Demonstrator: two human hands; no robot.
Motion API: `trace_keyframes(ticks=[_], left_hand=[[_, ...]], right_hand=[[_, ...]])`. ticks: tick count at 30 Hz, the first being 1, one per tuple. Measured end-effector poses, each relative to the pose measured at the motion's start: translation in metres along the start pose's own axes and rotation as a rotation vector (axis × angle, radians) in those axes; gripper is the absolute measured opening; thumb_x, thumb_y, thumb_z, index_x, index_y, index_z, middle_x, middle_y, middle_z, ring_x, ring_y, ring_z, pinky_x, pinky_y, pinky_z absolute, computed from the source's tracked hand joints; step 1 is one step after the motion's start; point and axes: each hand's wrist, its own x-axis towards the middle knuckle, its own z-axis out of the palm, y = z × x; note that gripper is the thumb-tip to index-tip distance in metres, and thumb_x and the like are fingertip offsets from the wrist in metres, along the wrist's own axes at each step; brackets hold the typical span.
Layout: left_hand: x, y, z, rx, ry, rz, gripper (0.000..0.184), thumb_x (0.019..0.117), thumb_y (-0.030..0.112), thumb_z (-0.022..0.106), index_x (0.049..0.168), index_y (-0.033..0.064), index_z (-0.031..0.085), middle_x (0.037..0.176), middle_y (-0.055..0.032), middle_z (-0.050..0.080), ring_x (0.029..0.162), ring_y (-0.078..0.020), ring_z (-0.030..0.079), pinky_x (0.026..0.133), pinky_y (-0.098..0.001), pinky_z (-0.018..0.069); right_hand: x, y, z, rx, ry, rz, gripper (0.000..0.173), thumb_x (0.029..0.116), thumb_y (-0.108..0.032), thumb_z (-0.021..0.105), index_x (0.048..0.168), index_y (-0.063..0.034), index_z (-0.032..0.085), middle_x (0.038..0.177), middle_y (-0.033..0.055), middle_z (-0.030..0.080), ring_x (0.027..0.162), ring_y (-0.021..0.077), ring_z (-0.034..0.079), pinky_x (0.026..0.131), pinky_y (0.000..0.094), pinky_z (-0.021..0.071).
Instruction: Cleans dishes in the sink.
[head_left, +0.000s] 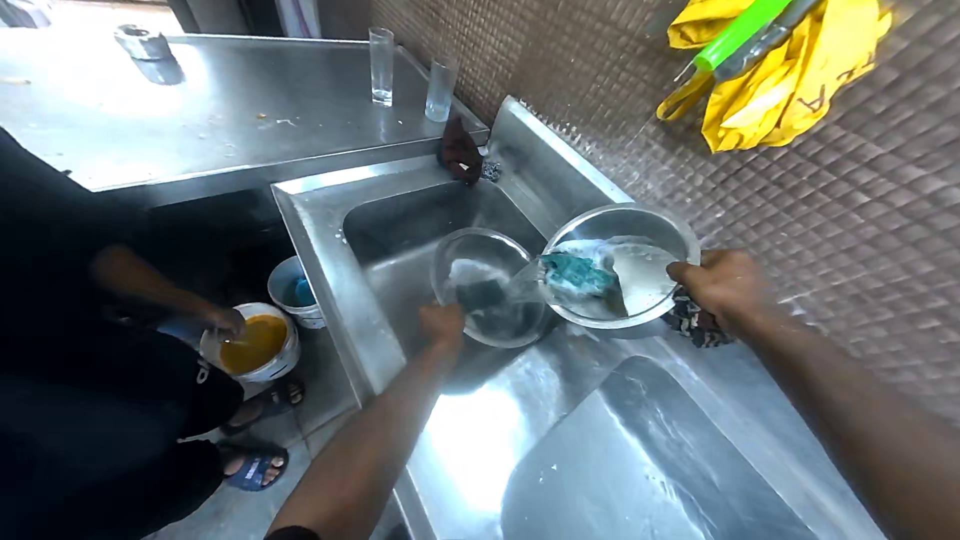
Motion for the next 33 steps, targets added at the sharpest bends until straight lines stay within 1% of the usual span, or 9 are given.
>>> trace_keyframes(ticks=[6, 11, 15, 19, 22, 24, 28, 31, 33], left_hand=[[-0.006, 0.000, -0.003, -0.034, -0.024, 0.003, 0.022, 0.0876, 0.005, 0.074, 0.107, -0.0044, 0.068, 0.107, -0.0268, 0.067, 0.097, -0.0400, 0.066, 0.082, -0.0587, 0.0548], [-0.015, 0.012, -0.022, 0.019, 0.005, 0.016, 0.022, 0.0859, 0.007, 0.077, 0.103, -0.0029, 0.069, 0.103, -0.0251, 0.068, 0.095, -0.0390, 0.065, 0.081, -0.0583, 0.0531], [-0.029, 0.023, -0.054, -0.043, -0.023, 0.074, 0.030, 0.0882, 0.005, 0.076, 0.112, -0.0083, 0.064, 0.109, -0.0282, 0.064, 0.097, -0.0394, 0.064, 0.083, -0.0576, 0.0543], [-0.050, 0.028, -0.094, -0.123, 0.001, 0.090, 0.025, 0.0860, -0.001, 0.072, 0.108, -0.0037, 0.061, 0.090, -0.0186, 0.063, 0.073, -0.0281, 0.061, 0.061, -0.0461, 0.0528], [-0.072, 0.025, -0.128, -0.205, -0.006, 0.067, 0.035, 0.0833, -0.007, 0.069, 0.115, -0.0025, 0.056, 0.090, -0.0185, 0.061, 0.069, -0.0268, 0.062, 0.054, -0.0426, 0.0549], [-0.089, 0.021, -0.146, -0.244, 0.001, 0.068, 0.036, 0.0813, -0.010, 0.068, 0.113, -0.0012, 0.054, 0.087, -0.0175, 0.061, 0.065, -0.0254, 0.063, 0.050, -0.0399, 0.0548], [-0.130, 0.004, -0.175, -0.274, 0.027, 0.049, 0.036, 0.0794, -0.013, 0.069, 0.112, -0.0038, 0.057, 0.091, -0.0196, 0.063, 0.072, -0.0282, 0.064, 0.055, -0.0427, 0.0564], [-0.160, -0.019, -0.192, -0.325, 0.017, -0.001, 0.036, 0.0805, -0.012, 0.070, 0.114, -0.0038, 0.059, 0.090, -0.0209, 0.065, 0.072, -0.0296, 0.066, 0.058, -0.0438, 0.0572], [-0.182, -0.032, -0.199, -0.328, -0.023, -0.030, 0.031, 0.0823, -0.011, 0.069, 0.111, -0.0028, 0.060, 0.088, -0.0194, 0.065, 0.072, -0.0277, 0.066, 0.059, -0.0416, 0.0562]], right_hand=[[-0.003, 0.008, 0.005, 0.073, 0.015, 0.019, 0.038, 0.0937, -0.034, 0.071, 0.078, -0.0006, 0.064, 0.080, 0.0272, 0.063, 0.077, 0.0469, 0.062, 0.066, 0.0697, 0.0449], [-0.017, 0.038, 0.027, 0.527, 0.003, 0.246, 0.027, 0.0905, -0.026, 0.073, 0.092, -0.0017, 0.063, 0.082, 0.0172, 0.061, 0.069, 0.0290, 0.058, 0.059, 0.0529, 0.0484], [-0.032, 0.065, 0.056, 0.823, 0.024, 0.387, 0.024, 0.0895, -0.022, 0.073, 0.098, -0.0027, 0.062, 0.083, 0.0135, 0.061, 0.068, 0.0251, 0.058, 0.059, 0.0484, 0.0501], [-0.048, 0.078, 0.088, 0.996, 0.036, 0.468, 0.023, 0.0896, -0.021, 0.073, 0.099, -0.0028, 0.062, 0.084, 0.0130, 0.061, 0.069, 0.0245, 0.058, 0.059, 0.0467, 0.0508], [-0.059, 0.089, 0.110, 1.118, 0.070, 0.516, 0.019, 0.0898, -0.019, 0.072, 0.093, -0.0032, 0.061, 0.078, 0.0114, 0.059, 0.063, 0.0228, 0.056, 0.054, 0.0439, 0.0486], [-0.067, 0.096, 0.117, 1.134, 0.089, 0.544, 0.022, 0.0921, -0.022, 0.071, 0.098, -0.0019, 0.062, 0.082, 0.0125, 0.061, 0.065, 0.0233, 0.057, 0.057, 0.0450, 0.0500], [-0.081, 0.106, 0.123, 1.005, 0.039, 0.550, 0.044, 0.0984, -0.040, 0.065, 0.118, -0.0011, 0.062, 0.097, 0.0158, 0.061, 0.075, 0.0257, 0.057, 0.066, 0.0495, 0.0510], [-0.084, 0.119, 0.129, 0.994, -0.046, 0.468, 0.067, 0.0937, -0.056, 0.066, 0.132, -0.0020, 0.057, 0.114, 0.0193, 0.064, 0.093, 0.0301, 0.063, 0.079, 0.0559, 0.0537], [-0.100, 0.123, 0.119, 1.024, -0.107, 0.421, 0.069, 0.0938, -0.062, 0.062, 0.133, -0.0053, 0.056, 0.110, 0.0140, 0.064, 0.091, 0.0240, 0.062, 0.076, 0.0505, 0.0531]])
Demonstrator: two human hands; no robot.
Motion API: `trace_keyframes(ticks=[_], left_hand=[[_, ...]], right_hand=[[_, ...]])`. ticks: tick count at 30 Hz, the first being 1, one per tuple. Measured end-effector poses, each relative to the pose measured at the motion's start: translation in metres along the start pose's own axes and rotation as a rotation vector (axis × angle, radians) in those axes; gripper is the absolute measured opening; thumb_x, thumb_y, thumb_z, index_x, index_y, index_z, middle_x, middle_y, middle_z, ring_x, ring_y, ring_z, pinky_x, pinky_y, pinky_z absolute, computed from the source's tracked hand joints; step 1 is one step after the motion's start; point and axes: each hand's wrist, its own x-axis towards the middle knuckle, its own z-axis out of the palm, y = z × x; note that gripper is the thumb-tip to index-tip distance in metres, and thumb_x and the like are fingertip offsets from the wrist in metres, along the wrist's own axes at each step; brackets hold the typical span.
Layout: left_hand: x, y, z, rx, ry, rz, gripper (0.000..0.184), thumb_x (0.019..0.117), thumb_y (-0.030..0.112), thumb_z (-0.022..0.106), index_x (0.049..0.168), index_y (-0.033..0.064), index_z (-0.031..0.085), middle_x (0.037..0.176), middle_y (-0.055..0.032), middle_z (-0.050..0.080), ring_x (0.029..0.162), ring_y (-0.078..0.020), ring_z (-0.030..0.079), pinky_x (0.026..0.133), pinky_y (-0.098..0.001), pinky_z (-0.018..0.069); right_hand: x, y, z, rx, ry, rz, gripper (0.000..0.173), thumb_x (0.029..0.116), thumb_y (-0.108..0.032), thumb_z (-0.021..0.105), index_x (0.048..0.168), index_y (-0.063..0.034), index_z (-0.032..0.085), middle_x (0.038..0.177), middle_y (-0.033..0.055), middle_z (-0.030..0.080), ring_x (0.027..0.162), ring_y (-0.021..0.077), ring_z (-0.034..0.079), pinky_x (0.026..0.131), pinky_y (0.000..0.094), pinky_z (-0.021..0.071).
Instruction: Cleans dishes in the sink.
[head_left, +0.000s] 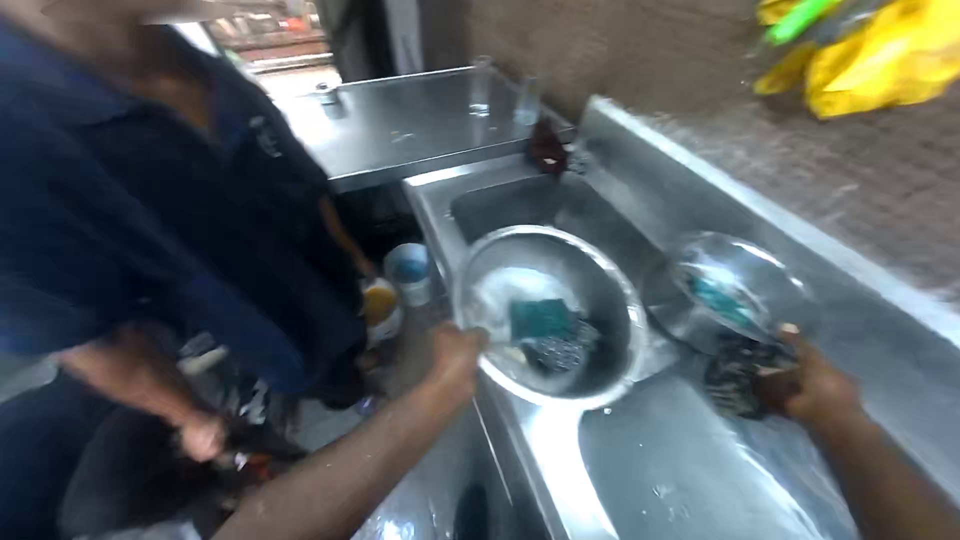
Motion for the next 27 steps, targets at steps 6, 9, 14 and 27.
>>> trace_keyframes(ticks=[6, 9, 14, 27], left_hand=[[-0.085, -0.042, -0.012, 0.082, -0.060, 0.077, 0.022, 0.0815, -0.014, 0.070, 0.100, -0.0047, 0.065, 0.083, -0.0166, 0.068, 0.069, -0.0230, 0.068, 0.061, -0.0366, 0.0585], [-0.135, -0.078, -0.003, 0.158, -0.114, 0.161, 0.022, 0.0789, -0.015, 0.071, 0.098, -0.0042, 0.065, 0.080, -0.0159, 0.068, 0.068, -0.0231, 0.067, 0.059, -0.0376, 0.0582], [-0.231, -0.151, 0.031, 0.230, -0.229, 0.222, 0.023, 0.0767, -0.019, 0.067, 0.092, -0.0026, 0.063, 0.075, -0.0131, 0.066, 0.061, -0.0199, 0.064, 0.053, -0.0339, 0.0547], [-0.420, -0.349, 0.132, 0.664, -0.560, 0.196, 0.020, 0.0803, -0.008, 0.070, 0.098, -0.0036, 0.062, 0.082, -0.0176, 0.064, 0.066, -0.0267, 0.062, 0.058, -0.0443, 0.0547]], right_hand=[[-0.097, -0.015, -0.088, 0.324, -0.236, -0.034, 0.039, 0.1033, -0.056, 0.047, 0.102, -0.0198, 0.061, 0.079, -0.0034, 0.064, 0.065, 0.0097, 0.062, 0.055, 0.0318, 0.0538], [-0.161, -0.028, -0.169, 0.507, -0.291, -0.146, 0.037, 0.1014, -0.056, 0.050, 0.091, -0.0226, 0.063, 0.080, -0.0041, 0.069, 0.071, 0.0089, 0.066, 0.061, 0.0314, 0.0572], [-0.254, -0.027, -0.312, 0.579, -0.513, -0.560, 0.043, 0.1095, -0.044, 0.038, 0.083, -0.0241, 0.066, 0.084, -0.0070, 0.072, 0.073, 0.0015, 0.067, 0.063, 0.0201, 0.0572], [-0.359, 0.153, -0.511, 0.617, 0.066, -0.431, 0.034, 0.1041, -0.044, 0.054, 0.106, -0.0112, 0.061, 0.084, 0.0023, 0.068, 0.072, 0.0137, 0.067, 0.064, 0.0353, 0.0594]])
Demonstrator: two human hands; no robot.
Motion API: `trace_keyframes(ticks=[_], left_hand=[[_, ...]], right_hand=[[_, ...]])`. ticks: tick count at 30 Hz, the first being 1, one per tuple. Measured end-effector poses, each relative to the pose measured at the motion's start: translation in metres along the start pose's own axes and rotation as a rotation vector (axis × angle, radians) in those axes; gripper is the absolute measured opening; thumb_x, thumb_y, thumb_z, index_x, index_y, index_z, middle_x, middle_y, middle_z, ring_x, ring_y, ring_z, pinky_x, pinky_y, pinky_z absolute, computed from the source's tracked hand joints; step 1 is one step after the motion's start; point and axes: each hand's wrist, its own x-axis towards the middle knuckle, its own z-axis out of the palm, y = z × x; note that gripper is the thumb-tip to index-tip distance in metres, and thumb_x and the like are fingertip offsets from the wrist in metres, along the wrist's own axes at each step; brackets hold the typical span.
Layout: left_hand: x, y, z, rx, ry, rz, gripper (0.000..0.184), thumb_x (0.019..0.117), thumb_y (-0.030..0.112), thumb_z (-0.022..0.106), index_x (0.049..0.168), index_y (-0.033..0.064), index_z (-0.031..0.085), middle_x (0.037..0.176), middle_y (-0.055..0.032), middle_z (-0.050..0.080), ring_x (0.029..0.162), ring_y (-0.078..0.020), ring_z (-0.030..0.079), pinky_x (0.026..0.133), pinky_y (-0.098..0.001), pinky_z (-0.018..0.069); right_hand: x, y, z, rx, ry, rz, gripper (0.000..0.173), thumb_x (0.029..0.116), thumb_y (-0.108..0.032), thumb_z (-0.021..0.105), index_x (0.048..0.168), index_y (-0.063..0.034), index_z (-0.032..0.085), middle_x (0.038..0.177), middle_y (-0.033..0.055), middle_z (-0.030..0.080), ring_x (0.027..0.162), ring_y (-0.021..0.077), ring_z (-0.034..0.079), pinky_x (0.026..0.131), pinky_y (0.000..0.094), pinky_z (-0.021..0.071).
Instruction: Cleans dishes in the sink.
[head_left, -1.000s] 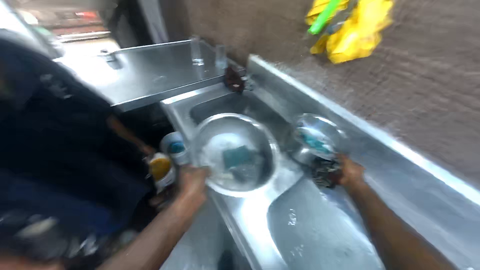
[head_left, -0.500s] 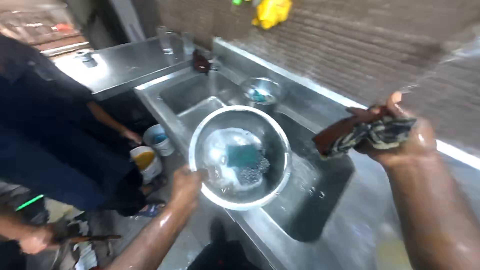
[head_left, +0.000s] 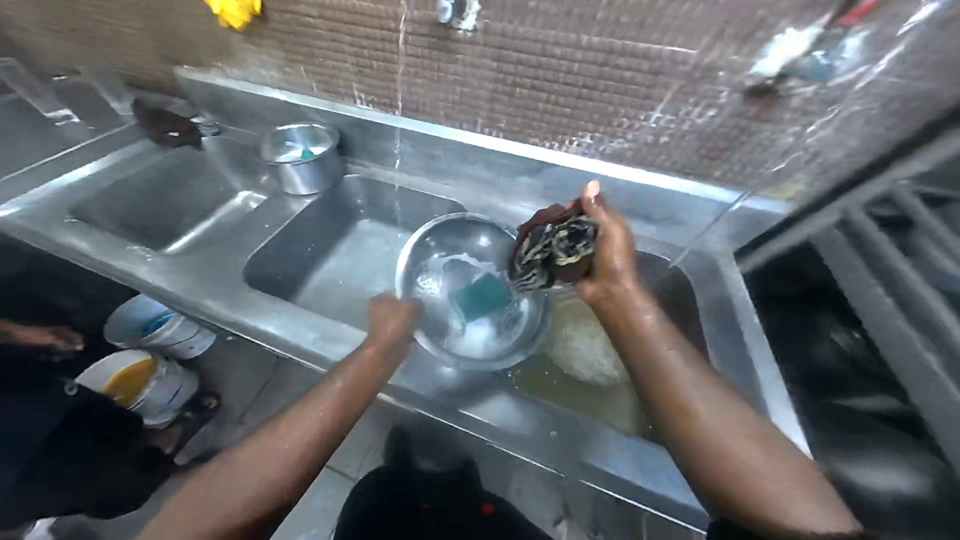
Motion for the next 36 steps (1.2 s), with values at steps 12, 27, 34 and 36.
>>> trace_keyframes(ticks=[12, 27, 34, 36], left_hand=[[-0.006, -0.009, 0.036, 0.157, 0.010, 0.101, 0.011, 0.0818, 0.000, 0.073, 0.090, -0.0012, 0.067, 0.084, -0.0187, 0.067, 0.071, -0.0299, 0.064, 0.063, -0.0502, 0.0537], [0.025, -0.033, 0.012, 0.072, 0.019, 0.072, 0.009, 0.0890, 0.007, 0.070, 0.094, -0.0008, 0.068, 0.088, -0.0201, 0.068, 0.078, -0.0338, 0.066, 0.069, -0.0556, 0.0543], [0.051, -0.025, 0.011, 0.019, -0.016, 0.159, 0.012, 0.0892, 0.008, 0.070, 0.100, 0.0020, 0.073, 0.092, -0.0179, 0.071, 0.087, -0.0328, 0.069, 0.077, -0.0571, 0.0551], [0.056, -0.023, 0.010, -0.003, -0.038, 0.166, 0.013, 0.0900, 0.006, 0.070, 0.102, 0.0015, 0.072, 0.095, -0.0178, 0.071, 0.089, -0.0315, 0.069, 0.079, -0.0558, 0.0556]], right_hand=[[-0.027, 0.109, -0.036, -1.401, -1.082, 0.227, 0.049, 0.1055, -0.048, 0.054, 0.135, -0.0105, 0.067, 0.126, 0.0209, 0.068, 0.121, 0.0394, 0.063, 0.104, 0.0651, 0.0451], [0.027, 0.125, 0.005, -1.312, -0.910, -0.247, 0.039, 0.0717, -0.009, 0.089, 0.104, 0.0023, 0.070, 0.115, 0.0233, 0.065, 0.111, 0.0398, 0.063, 0.096, 0.0587, 0.0515], [0.009, 0.078, -0.002, -1.609, -1.027, -0.109, 0.048, 0.0887, -0.059, 0.072, 0.089, -0.0116, 0.073, 0.103, 0.0115, 0.069, 0.101, 0.0336, 0.066, 0.090, 0.0617, 0.0519], [0.010, 0.069, 0.003, -1.682, -1.100, 0.048, 0.045, 0.0952, -0.053, 0.067, 0.085, -0.0097, 0.074, 0.102, 0.0112, 0.069, 0.102, 0.0332, 0.065, 0.093, 0.0613, 0.0494]])
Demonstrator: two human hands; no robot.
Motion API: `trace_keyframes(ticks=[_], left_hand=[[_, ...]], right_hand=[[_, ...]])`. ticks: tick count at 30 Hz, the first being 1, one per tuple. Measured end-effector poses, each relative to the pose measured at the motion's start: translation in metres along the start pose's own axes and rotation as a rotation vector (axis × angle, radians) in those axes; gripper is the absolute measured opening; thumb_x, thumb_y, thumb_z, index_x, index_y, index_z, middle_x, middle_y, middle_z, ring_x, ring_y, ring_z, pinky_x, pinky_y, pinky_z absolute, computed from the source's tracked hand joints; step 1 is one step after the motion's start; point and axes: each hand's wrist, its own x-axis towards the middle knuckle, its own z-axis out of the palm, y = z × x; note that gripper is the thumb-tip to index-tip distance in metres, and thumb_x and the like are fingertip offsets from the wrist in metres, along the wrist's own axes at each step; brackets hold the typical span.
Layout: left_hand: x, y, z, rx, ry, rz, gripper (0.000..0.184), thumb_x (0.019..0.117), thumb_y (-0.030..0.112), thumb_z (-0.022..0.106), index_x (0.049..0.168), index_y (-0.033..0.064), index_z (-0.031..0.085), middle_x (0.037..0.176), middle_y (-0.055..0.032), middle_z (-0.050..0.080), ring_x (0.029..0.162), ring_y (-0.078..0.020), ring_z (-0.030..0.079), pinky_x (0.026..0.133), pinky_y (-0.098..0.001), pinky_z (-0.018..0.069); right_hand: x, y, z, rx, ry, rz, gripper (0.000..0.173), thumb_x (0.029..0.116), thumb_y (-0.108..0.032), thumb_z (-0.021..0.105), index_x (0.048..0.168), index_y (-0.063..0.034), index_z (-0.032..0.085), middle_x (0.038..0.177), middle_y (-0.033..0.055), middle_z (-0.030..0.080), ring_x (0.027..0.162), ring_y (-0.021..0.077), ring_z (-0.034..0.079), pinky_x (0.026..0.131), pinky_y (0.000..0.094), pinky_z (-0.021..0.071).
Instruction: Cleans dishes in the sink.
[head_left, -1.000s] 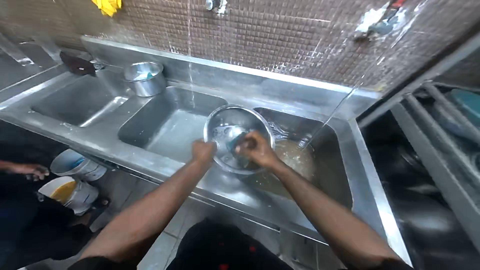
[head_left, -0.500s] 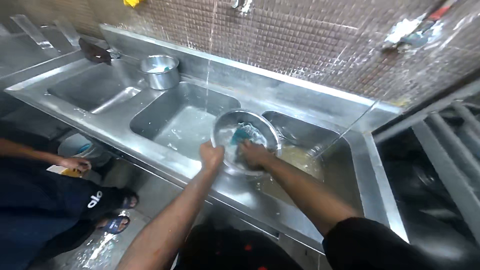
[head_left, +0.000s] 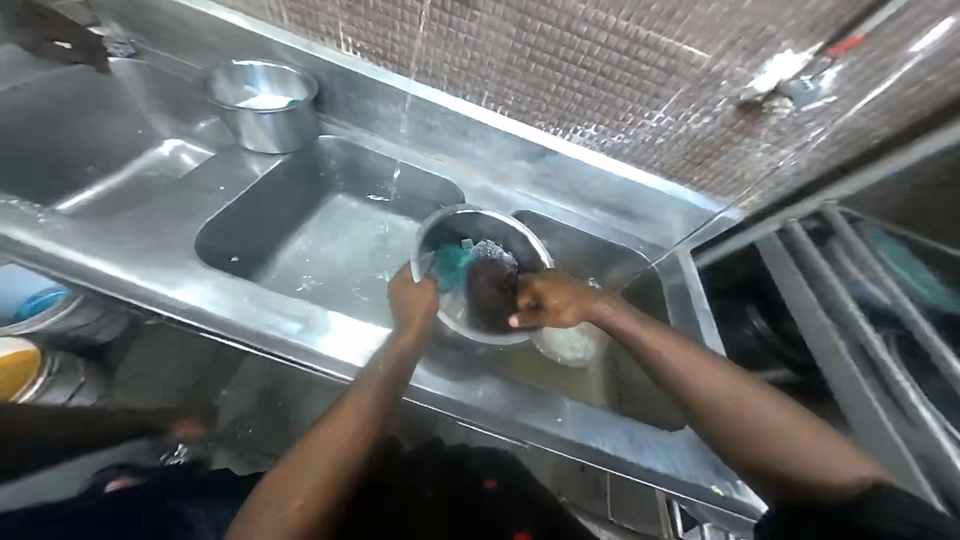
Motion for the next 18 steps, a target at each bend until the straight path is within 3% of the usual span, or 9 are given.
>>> trace_keyframes(ticks=[2, 3, 5, 7, 9, 11, 14, 16, 18], left_hand=[[0.003, 0.002, 0.000, -0.004, -0.013, 0.010, 0.017, 0.0907, 0.005, 0.070, 0.107, 0.0025, 0.073, 0.101, -0.0176, 0.072, 0.095, -0.0311, 0.070, 0.084, -0.0563, 0.0557], [0.005, 0.002, 0.001, -0.002, -0.014, 0.014, 0.018, 0.0902, 0.004, 0.070, 0.108, 0.0032, 0.073, 0.104, -0.0176, 0.072, 0.098, -0.0315, 0.070, 0.086, -0.0573, 0.0554], [0.005, 0.002, 0.000, 0.014, -0.017, 0.020, 0.020, 0.0905, 0.005, 0.070, 0.110, 0.0034, 0.073, 0.107, -0.0179, 0.072, 0.101, -0.0323, 0.068, 0.088, -0.0582, 0.0540], [0.005, 0.003, 0.000, 0.027, -0.018, 0.040, 0.023, 0.0913, 0.006, 0.070, 0.114, 0.0042, 0.073, 0.109, -0.0168, 0.072, 0.103, -0.0312, 0.068, 0.090, -0.0572, 0.0537], [0.005, 0.001, 0.001, 0.020, 0.003, 0.047, 0.027, 0.0918, 0.004, 0.070, 0.118, 0.0039, 0.072, 0.114, -0.0168, 0.072, 0.108, -0.0307, 0.068, 0.094, -0.0564, 0.0531], [0.003, -0.001, 0.005, 0.015, 0.041, 0.039, 0.029, 0.0922, 0.004, 0.069, 0.121, 0.0050, 0.072, 0.116, -0.0163, 0.072, 0.108, -0.0301, 0.068, 0.094, -0.0563, 0.0535], [0.001, 0.005, 0.009, 0.023, 0.080, -0.004, 0.024, 0.0919, 0.003, 0.070, 0.115, 0.0023, 0.073, 0.109, -0.0189, 0.072, 0.103, -0.0330, 0.068, 0.091, -0.0579, 0.0527], [-0.002, 0.007, 0.009, 0.074, 0.079, -0.030, 0.012, 0.0912, 0.004, 0.070, 0.102, 0.0005, 0.072, 0.097, -0.0197, 0.070, 0.092, -0.0341, 0.067, 0.082, -0.0579, 0.0526], [-0.005, 0.010, 0.008, 0.077, 0.075, -0.044, 0.008, 0.0909, 0.006, 0.070, 0.097, 0.0003, 0.072, 0.092, -0.0192, 0.069, 0.087, -0.0334, 0.067, 0.078, -0.0568, 0.0531]], right_hand=[[0.008, -0.009, -0.006, 0.102, 0.084, 0.052, 0.036, 0.0933, -0.042, 0.074, 0.089, -0.0055, 0.074, 0.111, 0.0154, 0.067, 0.111, 0.0349, 0.062, 0.098, 0.0587, 0.0484], [0.016, -0.012, -0.005, 0.156, 0.104, 0.071, 0.033, 0.0910, -0.038, 0.078, 0.100, -0.0064, 0.074, 0.119, 0.0171, 0.065, 0.114, 0.0352, 0.062, 0.099, 0.0579, 0.0497], [0.039, -0.017, 0.011, 0.175, -0.025, 0.133, 0.059, 0.0881, -0.039, 0.082, 0.139, -0.0162, 0.063, 0.149, 0.0216, 0.051, 0.132, 0.0411, 0.054, 0.107, 0.0622, 0.0458], [0.057, -0.022, 0.024, 0.077, -0.213, 0.176, 0.082, 0.0871, -0.038, 0.081, 0.157, -0.0275, 0.041, 0.159, 0.0278, 0.035, 0.134, 0.0505, 0.049, 0.102, 0.0696, 0.0458], [0.063, -0.034, 0.022, 0.061, -0.315, 0.160, 0.088, 0.0862, -0.022, 0.082, 0.160, -0.0252, 0.035, 0.156, 0.0313, 0.038, 0.133, 0.0542, 0.048, 0.100, 0.0722, 0.0442], [0.068, -0.040, 0.028, 0.064, -0.301, 0.114, 0.088, 0.0826, -0.014, 0.083, 0.157, -0.0180, 0.038, 0.143, 0.0323, 0.050, 0.126, 0.0530, 0.054, 0.097, 0.0709, 0.0467], [0.079, -0.044, 0.034, 0.020, -0.251, 0.099, 0.084, 0.0848, -0.019, 0.081, 0.155, -0.0094, 0.035, 0.131, 0.0312, 0.058, 0.120, 0.0511, 0.058, 0.094, 0.0693, 0.0490], [0.082, -0.040, 0.035, 0.008, -0.224, 0.120, 0.079, 0.0871, -0.026, 0.079, 0.152, -0.0109, 0.037, 0.124, 0.0269, 0.064, 0.112, 0.0480, 0.064, 0.088, 0.0686, 0.0519], [0.082, -0.031, 0.036, 0.047, -0.154, 0.156, 0.068, 0.0915, -0.035, 0.074, 0.148, -0.0122, 0.044, 0.118, 0.0240, 0.067, 0.107, 0.0454, 0.067, 0.086, 0.0679, 0.0523]])
